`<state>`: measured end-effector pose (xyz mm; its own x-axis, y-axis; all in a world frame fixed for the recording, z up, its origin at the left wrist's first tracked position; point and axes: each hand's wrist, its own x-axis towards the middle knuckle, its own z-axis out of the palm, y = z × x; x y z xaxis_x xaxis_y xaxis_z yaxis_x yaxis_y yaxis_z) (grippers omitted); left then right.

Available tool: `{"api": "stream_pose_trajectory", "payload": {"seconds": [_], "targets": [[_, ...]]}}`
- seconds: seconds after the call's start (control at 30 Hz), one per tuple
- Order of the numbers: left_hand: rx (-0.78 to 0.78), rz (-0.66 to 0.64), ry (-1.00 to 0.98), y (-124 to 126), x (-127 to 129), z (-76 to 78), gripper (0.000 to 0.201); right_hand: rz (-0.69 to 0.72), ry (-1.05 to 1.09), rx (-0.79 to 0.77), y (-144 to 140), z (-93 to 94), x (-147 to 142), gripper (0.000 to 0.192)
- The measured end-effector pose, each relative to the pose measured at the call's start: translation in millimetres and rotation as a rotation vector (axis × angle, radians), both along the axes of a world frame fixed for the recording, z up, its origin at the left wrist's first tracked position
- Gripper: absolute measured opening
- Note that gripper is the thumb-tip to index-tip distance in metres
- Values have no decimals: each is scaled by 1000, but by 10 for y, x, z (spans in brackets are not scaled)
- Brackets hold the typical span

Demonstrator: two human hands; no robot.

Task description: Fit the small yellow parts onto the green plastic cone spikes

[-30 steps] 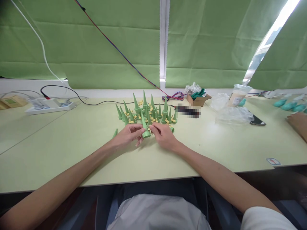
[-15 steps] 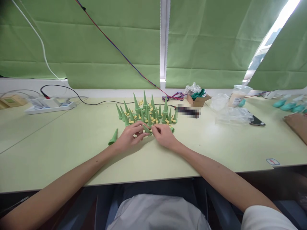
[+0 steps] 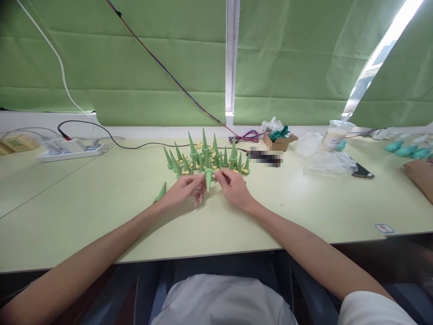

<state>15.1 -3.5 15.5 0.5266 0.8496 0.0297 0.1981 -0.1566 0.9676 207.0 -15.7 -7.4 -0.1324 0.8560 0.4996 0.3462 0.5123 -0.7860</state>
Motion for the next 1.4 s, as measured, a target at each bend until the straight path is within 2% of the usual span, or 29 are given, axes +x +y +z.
{"api": "stream_pose_trajectory", "payload": {"seconds": [0.1,0.3,0.6,0.8,1.07,1.23,1.33,1.4], "targets": [[-100,-62,-66,24,-4,-36,54,49,-22,7,-21,2,-12,40],[-35,-54,-42,-7,-30,-38,45,64,-48,23,-37,-5,-15,40],[324,56,76,-57,-8,-53,39,126,4,-74,-26,-13,-34,46],[577,67,110,-47,1,-61,23,128,24,-80,-44,19,-45,46],[732,56,129,-44,-17,-72,14,125,49,-93,-33,12,-58,47],[671,120,124,-45,3,-61,15,105,63,-76,-21,-4,-42,47],[474,160,61,-38,11,-36,19,79,89,-61,-20,-9,-28,45],[299,129,15,-26,10,-15,24,68,102,-52,-26,-5,-23,43]]}}
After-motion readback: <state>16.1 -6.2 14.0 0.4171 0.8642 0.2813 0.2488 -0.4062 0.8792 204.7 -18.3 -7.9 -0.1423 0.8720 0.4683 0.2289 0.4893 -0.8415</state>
